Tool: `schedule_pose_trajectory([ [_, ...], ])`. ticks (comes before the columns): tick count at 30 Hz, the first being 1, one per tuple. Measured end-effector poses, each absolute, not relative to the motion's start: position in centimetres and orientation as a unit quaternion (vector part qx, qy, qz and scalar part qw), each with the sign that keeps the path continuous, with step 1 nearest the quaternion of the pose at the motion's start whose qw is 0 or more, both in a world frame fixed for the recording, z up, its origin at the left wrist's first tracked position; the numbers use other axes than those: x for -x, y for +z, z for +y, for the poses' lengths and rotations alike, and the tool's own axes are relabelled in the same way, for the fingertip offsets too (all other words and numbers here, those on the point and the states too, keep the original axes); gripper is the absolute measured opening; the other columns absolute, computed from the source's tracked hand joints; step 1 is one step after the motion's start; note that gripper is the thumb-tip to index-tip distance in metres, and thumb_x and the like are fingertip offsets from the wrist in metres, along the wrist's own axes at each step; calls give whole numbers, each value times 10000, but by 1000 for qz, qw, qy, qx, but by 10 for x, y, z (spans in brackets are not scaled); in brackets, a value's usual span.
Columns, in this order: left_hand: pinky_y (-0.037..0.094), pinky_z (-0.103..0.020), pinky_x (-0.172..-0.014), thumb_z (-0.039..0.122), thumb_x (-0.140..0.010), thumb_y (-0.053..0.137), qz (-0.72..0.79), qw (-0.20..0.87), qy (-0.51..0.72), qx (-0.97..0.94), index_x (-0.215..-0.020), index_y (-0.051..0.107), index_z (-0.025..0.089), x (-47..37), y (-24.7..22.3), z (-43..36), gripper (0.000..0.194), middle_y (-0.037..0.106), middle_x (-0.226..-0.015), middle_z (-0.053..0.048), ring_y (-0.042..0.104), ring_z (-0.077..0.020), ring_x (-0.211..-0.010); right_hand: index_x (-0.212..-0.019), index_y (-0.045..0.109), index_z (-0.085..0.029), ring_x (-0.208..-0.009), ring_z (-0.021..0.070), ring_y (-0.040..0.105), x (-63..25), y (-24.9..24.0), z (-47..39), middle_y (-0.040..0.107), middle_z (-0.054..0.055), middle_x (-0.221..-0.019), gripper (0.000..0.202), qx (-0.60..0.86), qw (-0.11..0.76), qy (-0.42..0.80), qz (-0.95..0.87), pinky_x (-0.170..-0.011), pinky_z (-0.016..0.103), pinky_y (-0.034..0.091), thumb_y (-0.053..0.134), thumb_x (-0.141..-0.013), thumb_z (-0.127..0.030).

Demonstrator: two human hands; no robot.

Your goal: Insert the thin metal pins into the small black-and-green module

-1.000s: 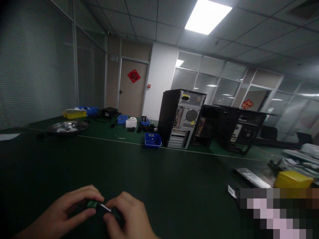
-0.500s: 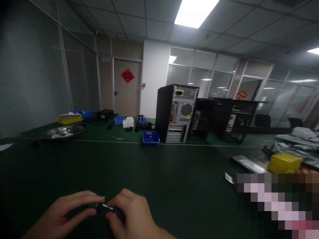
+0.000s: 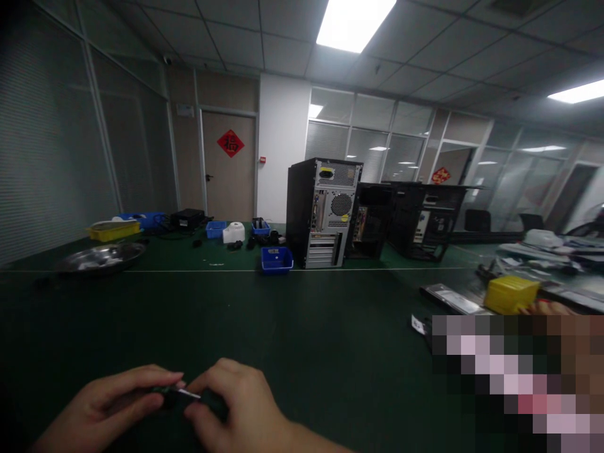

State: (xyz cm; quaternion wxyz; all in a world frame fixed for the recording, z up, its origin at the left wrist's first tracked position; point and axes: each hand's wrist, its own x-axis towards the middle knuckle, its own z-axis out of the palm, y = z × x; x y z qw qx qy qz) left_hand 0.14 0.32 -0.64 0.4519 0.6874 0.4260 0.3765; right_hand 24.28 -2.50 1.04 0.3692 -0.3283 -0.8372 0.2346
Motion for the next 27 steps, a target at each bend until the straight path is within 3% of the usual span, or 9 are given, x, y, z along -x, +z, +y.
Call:
schedule_pose_trajectory([
  [8,578,-349,-817,420,-833,672,437,484,322,-687,-985,782,286,-6,8,2,231,770,-964,-24,701,-280,-927,-1022,699,-167,-847,165,664,-242,18,-29,704,48,-917,154,361,388,248,-811,-748,238,491,606,-899,-170],
  [15,500,-330,-888,291,-920,593,280,378,176,-865,-1014,745,293,-12,27,-12,179,722,-999,-54,648,-251,-971,-975,702,-175,-788,157,645,-239,19,-28,690,31,-860,126,379,405,251,-794,-718,241,487,607,-894,-166],
  [24,470,-346,-915,410,-989,471,228,343,199,-889,-1180,690,389,-15,14,-9,291,664,-1148,-61,595,-275,-1082,-960,693,-166,-813,161,652,-239,17,-27,695,39,-874,110,376,401,257,-795,-738,244,481,601,-900,-169],
  [27,474,-316,-881,366,-993,457,257,326,228,-881,-1097,700,335,-15,15,-13,267,679,-1084,-52,611,-255,-1016,-911,662,-172,-802,164,643,-238,18,-28,685,33,-863,64,394,384,261,-794,-724,246,475,603,-891,-182],
])
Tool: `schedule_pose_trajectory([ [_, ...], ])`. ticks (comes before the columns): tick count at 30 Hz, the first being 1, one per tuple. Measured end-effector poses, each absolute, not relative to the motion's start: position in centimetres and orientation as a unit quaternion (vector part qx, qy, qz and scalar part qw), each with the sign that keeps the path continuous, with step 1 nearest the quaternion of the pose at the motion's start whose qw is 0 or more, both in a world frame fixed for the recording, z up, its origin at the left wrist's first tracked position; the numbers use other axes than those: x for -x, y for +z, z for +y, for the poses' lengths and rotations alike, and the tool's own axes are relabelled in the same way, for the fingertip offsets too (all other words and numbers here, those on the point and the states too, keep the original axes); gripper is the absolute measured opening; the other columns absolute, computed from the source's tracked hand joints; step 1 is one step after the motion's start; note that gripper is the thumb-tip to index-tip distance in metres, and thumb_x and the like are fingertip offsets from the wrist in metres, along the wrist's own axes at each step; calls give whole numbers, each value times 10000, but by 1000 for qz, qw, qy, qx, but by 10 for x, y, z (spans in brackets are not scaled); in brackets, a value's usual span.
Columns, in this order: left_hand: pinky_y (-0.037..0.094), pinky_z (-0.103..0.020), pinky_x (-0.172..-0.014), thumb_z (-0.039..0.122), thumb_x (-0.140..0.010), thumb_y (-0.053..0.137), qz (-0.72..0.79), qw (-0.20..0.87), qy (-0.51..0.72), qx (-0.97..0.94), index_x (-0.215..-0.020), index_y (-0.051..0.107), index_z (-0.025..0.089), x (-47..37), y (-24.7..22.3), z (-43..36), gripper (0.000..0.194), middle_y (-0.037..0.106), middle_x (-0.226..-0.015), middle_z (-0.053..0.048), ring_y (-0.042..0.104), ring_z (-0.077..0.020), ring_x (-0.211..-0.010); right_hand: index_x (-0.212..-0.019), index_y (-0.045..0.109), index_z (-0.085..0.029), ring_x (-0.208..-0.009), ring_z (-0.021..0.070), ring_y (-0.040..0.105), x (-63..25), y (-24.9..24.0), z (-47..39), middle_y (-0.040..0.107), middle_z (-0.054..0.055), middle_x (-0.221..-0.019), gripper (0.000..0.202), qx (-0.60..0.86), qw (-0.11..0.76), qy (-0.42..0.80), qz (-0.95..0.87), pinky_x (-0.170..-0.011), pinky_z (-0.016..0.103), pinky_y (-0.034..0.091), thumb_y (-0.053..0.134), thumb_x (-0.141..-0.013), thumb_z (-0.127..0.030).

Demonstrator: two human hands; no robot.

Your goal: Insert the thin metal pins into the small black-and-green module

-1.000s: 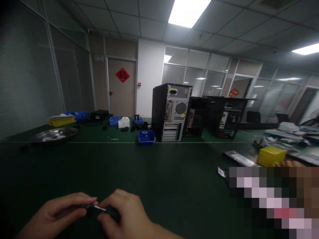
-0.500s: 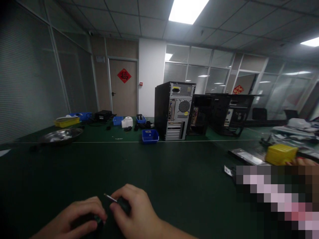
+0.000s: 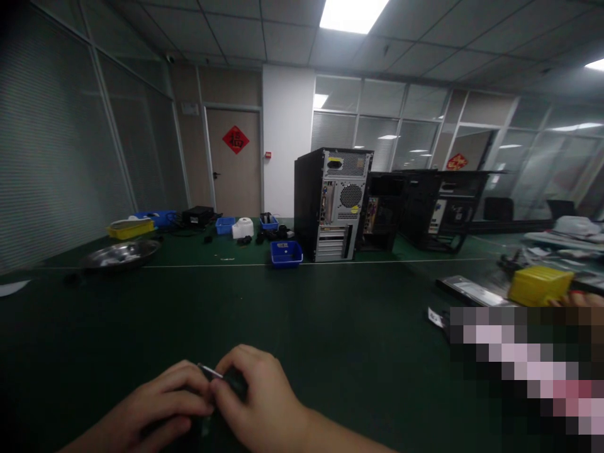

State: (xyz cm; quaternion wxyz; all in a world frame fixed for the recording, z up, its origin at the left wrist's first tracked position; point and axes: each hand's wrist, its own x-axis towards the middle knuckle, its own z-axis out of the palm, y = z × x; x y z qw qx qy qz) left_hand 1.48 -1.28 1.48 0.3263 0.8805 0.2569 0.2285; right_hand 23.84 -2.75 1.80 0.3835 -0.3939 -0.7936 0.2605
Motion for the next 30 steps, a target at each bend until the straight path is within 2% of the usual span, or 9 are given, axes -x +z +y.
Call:
schedule_pose_trajectory([
  [3,475,-295,-813,387,-935,550,329,276,242,-870,-899,671,256,-13,20,-16,182,674,-908,-40,615,-236,-861,-915,602,-193,-714,146,605,-238,18,-29,657,7,-827,57,414,352,278,-792,-633,221,452,611,-861,-178],
  [6,482,-299,-761,523,-826,666,373,232,206,-874,-888,642,229,-12,24,-17,302,655,-890,-52,593,-249,-811,-949,547,-209,-661,136,572,-239,20,-30,633,-7,-820,183,413,313,286,-806,-581,208,429,608,-798,-125],
  [8,490,-314,-778,578,-735,740,383,218,169,-882,-917,646,222,-12,27,-19,410,660,-917,-57,590,-256,-812,-951,535,-207,-732,159,591,-241,24,-31,636,11,-869,240,395,283,271,-831,-660,233,459,593,-749,-91],
  [11,490,-364,-860,578,-661,796,385,207,136,-889,-951,650,202,-14,30,-22,497,676,-976,-76,599,-277,-860,-978,531,-192,-873,208,595,-244,31,-31,627,56,-966,315,370,230,253,-864,-808,302,474,587,-687,-84],
  [16,499,-370,-845,517,-744,747,382,206,148,-888,-965,658,224,-14,30,-24,377,688,-982,-68,602,-275,-870,-1023,521,-186,-947,246,578,-246,33,-29,609,87,-1040,380,353,178,239,-887,-913,384,448,638,-665,-135],
  [21,495,-351,-855,297,-769,720,374,229,155,-885,-1007,657,232,-17,31,-21,254,671,-1006,-62,605,-271,-921,-980,524,-202,-938,243,591,-242,25,-28,627,71,-1012,316,360,176,217,-890,-894,384,453,638,-696,-127],
  [25,503,-336,-827,234,-817,644,363,290,183,-866,-1068,633,246,-19,27,-18,252,655,-1047,-53,615,-255,-935,-960,515,-216,-901,233,607,-241,21,-27,637,53,-984,305,367,190,214,-885,-844,358,461,670,-710,-134],
  [30,511,-355,-801,248,-850,610,415,369,256,-791,-1225,555,277,-17,11,-15,380,670,-994,-33,634,-242,-873,-920,493,-226,-814,205,613,-243,16,-24,624,39,-944,256,375,254,238,-859,-732,302,474,640,-742,-114],
])
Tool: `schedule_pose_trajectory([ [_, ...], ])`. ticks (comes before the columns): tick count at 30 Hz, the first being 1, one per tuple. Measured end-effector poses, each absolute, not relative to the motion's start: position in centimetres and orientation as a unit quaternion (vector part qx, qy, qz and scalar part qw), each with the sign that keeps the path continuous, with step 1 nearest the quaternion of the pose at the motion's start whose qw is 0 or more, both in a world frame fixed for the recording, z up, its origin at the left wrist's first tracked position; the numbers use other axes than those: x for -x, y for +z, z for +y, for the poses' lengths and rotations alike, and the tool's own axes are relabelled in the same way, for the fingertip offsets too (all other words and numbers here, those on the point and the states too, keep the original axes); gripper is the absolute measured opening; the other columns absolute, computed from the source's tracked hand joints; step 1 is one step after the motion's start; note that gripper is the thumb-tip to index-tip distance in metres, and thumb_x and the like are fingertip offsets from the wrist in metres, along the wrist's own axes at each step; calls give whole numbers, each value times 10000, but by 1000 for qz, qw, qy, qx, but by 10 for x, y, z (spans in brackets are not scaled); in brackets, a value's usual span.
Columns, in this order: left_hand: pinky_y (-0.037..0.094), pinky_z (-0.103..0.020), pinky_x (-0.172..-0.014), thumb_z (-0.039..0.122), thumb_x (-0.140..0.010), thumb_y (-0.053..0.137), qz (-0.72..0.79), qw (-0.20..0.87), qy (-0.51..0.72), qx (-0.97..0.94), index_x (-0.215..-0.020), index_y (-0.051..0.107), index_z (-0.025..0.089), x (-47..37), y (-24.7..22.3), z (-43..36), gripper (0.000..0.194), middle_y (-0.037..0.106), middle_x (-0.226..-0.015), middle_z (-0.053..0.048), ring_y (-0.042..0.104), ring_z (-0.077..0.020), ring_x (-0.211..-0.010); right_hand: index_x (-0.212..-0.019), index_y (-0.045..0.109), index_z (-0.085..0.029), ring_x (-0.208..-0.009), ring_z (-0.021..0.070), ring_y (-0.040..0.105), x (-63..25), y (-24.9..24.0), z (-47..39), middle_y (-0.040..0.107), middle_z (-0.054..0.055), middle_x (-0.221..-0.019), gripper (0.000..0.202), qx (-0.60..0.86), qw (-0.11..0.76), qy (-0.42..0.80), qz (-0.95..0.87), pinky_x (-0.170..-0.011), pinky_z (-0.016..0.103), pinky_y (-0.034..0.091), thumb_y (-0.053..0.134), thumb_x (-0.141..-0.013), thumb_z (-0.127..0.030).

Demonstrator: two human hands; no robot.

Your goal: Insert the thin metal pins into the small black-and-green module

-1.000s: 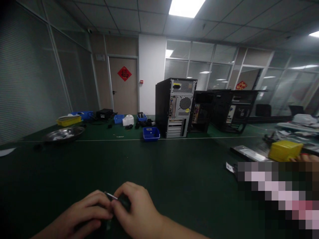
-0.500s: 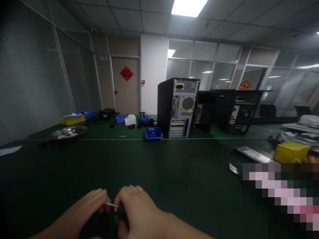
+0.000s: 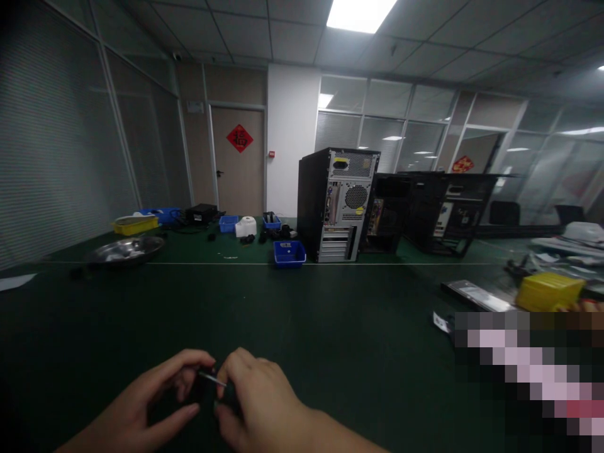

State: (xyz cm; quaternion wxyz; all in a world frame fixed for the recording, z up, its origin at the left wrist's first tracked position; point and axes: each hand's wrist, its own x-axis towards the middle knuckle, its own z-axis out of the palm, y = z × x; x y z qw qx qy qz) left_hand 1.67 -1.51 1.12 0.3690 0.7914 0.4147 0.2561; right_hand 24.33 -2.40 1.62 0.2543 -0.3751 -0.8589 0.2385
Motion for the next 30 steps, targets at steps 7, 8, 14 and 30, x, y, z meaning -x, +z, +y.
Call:
schedule_pose_trajectory([
  [7,504,-379,-858,228,-851,633,396,493,274,-724,-1191,547,222,-21,6,-18,350,677,-1018,-58,651,-249,-933,-857,409,-237,-833,163,571,-240,17,-28,594,45,-978,242,326,450,272,-786,-706,238,461,551,-791,-53],
  [8,508,-372,-834,225,-848,637,391,498,275,-724,-1181,544,222,-21,6,-18,346,676,-1011,-56,652,-244,-913,-848,406,-237,-843,164,573,-239,18,-29,595,44,-976,243,316,457,270,-787,-720,241,461,552,-791,-51],
  [14,502,-312,-740,202,-843,639,364,497,273,-739,-1154,513,252,-22,5,-17,340,696,-937,-16,642,-196,-804,-804,392,-239,-842,176,594,-236,20,-29,607,45,-961,256,295,433,277,-806,-723,254,462,575,-767,-64],
  [30,511,-268,-683,225,-825,676,374,450,260,-768,-1116,551,261,-21,4,-16,319,679,-833,17,649,-184,-742,-774,407,-234,-839,185,607,-231,18,-29,621,55,-953,253,301,411,289,-811,-719,260,470,588,-728,-62],
])
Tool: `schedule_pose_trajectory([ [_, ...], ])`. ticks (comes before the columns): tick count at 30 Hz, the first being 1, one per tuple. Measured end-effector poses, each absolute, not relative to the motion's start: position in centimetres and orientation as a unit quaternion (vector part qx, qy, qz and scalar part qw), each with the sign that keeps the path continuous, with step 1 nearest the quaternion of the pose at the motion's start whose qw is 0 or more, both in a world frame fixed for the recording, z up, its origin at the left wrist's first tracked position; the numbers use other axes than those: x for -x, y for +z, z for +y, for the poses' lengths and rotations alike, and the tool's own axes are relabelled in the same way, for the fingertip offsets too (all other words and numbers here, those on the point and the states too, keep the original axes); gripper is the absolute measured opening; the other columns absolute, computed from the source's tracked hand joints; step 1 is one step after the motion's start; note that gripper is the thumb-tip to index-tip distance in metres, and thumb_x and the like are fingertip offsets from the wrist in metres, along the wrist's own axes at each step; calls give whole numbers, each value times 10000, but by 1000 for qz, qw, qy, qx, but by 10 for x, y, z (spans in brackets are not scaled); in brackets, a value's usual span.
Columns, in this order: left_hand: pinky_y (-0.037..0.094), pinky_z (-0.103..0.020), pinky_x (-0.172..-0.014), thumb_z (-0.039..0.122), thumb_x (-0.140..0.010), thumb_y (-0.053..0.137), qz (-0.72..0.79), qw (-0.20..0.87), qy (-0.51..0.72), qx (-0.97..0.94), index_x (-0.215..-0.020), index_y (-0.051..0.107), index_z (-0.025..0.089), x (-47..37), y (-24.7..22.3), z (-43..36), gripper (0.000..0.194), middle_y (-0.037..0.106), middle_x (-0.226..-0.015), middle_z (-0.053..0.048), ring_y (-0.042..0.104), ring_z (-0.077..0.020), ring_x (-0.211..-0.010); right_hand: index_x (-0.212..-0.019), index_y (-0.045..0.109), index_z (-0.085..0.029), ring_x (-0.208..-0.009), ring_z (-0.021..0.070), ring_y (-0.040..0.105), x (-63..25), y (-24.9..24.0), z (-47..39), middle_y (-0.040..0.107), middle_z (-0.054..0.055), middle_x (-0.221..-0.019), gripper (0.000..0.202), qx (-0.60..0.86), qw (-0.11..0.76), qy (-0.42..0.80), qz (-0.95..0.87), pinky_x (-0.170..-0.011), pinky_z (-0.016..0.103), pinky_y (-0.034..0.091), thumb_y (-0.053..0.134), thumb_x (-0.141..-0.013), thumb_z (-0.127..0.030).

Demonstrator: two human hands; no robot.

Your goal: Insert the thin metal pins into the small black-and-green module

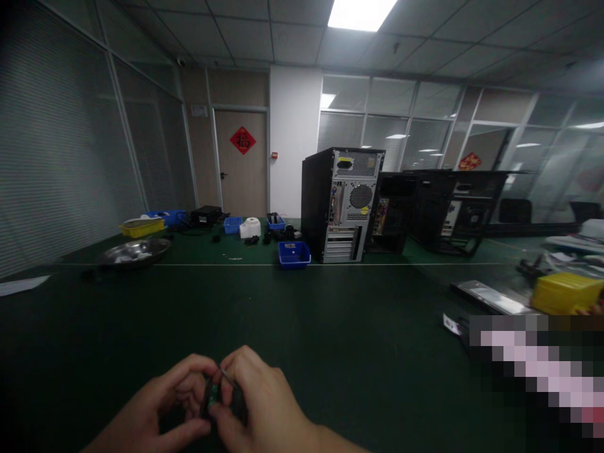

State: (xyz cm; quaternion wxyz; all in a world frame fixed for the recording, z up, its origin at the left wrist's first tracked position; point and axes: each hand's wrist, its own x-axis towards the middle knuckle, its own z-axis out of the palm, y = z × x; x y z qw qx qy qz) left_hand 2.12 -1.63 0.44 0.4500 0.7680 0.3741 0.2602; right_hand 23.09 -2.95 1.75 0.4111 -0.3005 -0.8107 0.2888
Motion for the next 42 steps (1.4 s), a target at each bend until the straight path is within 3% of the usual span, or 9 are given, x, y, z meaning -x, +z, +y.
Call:
schedule_pose_trajectory([
  [18,511,-275,-686,228,-864,632,362,423,273,-785,-1113,553,255,-22,11,-19,263,709,-876,-4,657,-189,-750,-810,449,-242,-779,164,631,-230,12,-32,636,20,-948,232,358,361,223,-832,-639,217,452,577,-709,-77],
  [24,514,-313,-738,352,-965,522,334,483,287,-757,-1069,552,238,-20,6,-17,158,687,-874,-24,669,-212,-803,-840,485,-242,-829,154,644,-231,6,-30,650,20,-1000,182,314,353,207,-857,-658,199,456,607,-778,-122],
  [29,508,-385,-860,369,-931,599,325,562,307,-696,-1217,519,251,-21,1,-15,319,708,-965,-52,674,-258,-943,-836,510,-232,-823,148,653,-231,15,-33,663,43,-1024,146,281,385,232,-848,-682,198,478,608,-804,-129],
  [34,502,-379,-886,351,-900,656,345,581,301,-673,-1060,652,205,-21,6,-14,217,708,-984,-62,669,-266,-977,-866,524,-216,-877,177,639,-233,24,-36,642,77,-1005,148,302,431,248,-813,-740,245,492,562,-809,-85],
  [42,518,-351,-820,376,-876,689,346,591,311,-659,-1016,675,192,-18,9,-11,231,740,-949,-57,686,-237,-892,-883,544,-206,-820,173,624,-232,20,-33,642,63,-923,115,304,419,247,-819,-719,248,496,542,-848,-97],
])
